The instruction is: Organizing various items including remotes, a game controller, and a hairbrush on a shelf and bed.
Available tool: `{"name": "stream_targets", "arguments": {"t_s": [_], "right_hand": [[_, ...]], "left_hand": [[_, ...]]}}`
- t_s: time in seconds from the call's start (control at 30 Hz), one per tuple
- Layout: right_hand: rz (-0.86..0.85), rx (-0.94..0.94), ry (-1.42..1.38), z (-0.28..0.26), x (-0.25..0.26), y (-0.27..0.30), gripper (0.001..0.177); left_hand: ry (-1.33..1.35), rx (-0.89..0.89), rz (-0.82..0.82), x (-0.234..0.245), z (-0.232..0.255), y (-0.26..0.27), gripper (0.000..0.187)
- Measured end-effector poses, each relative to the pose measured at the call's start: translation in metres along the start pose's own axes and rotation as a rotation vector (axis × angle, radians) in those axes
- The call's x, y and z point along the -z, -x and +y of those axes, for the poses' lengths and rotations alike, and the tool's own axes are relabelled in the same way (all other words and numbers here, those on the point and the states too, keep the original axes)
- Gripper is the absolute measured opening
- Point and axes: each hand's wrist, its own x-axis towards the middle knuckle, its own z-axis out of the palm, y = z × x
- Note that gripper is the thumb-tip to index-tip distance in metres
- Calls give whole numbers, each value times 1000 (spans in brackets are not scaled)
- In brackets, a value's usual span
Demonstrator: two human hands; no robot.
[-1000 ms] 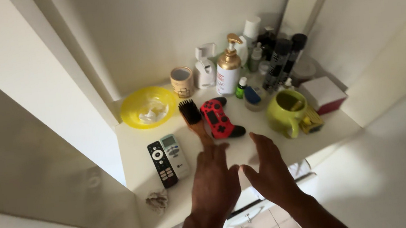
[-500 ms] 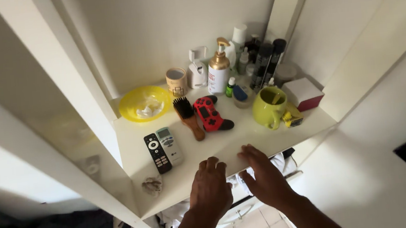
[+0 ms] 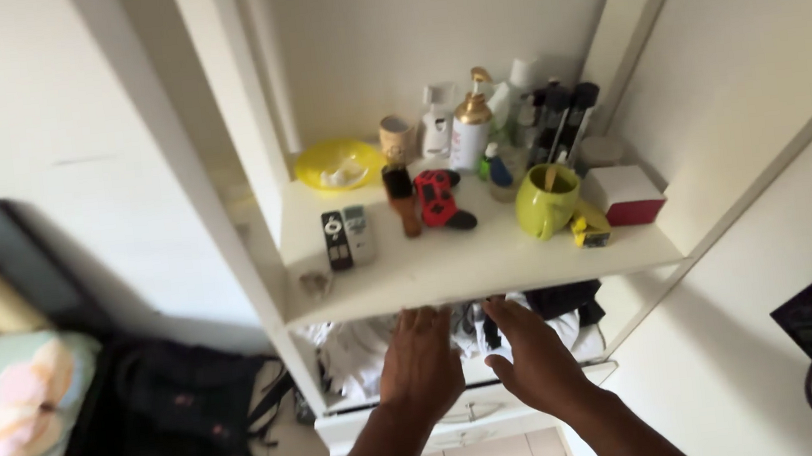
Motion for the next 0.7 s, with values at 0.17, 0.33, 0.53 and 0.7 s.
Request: {"name": "stream_targets", "arguments": {"t_s": [0.17,0.33,0.53,0.7], "right_hand": [[-10,-7,-85,4,-14,65,72],[-332,-436,-261,-43,12,123,62],[-380,-375,-304,-55,23,151,47],[-385,-358,-326,-79,43,154,44]], "left_hand": [[129,262,-327,18,39,83,39],[167,464,-506,26,68,148,59],[225,558,-403,43,95,183,60],[288,559,-291,54,105,198,60]]}}
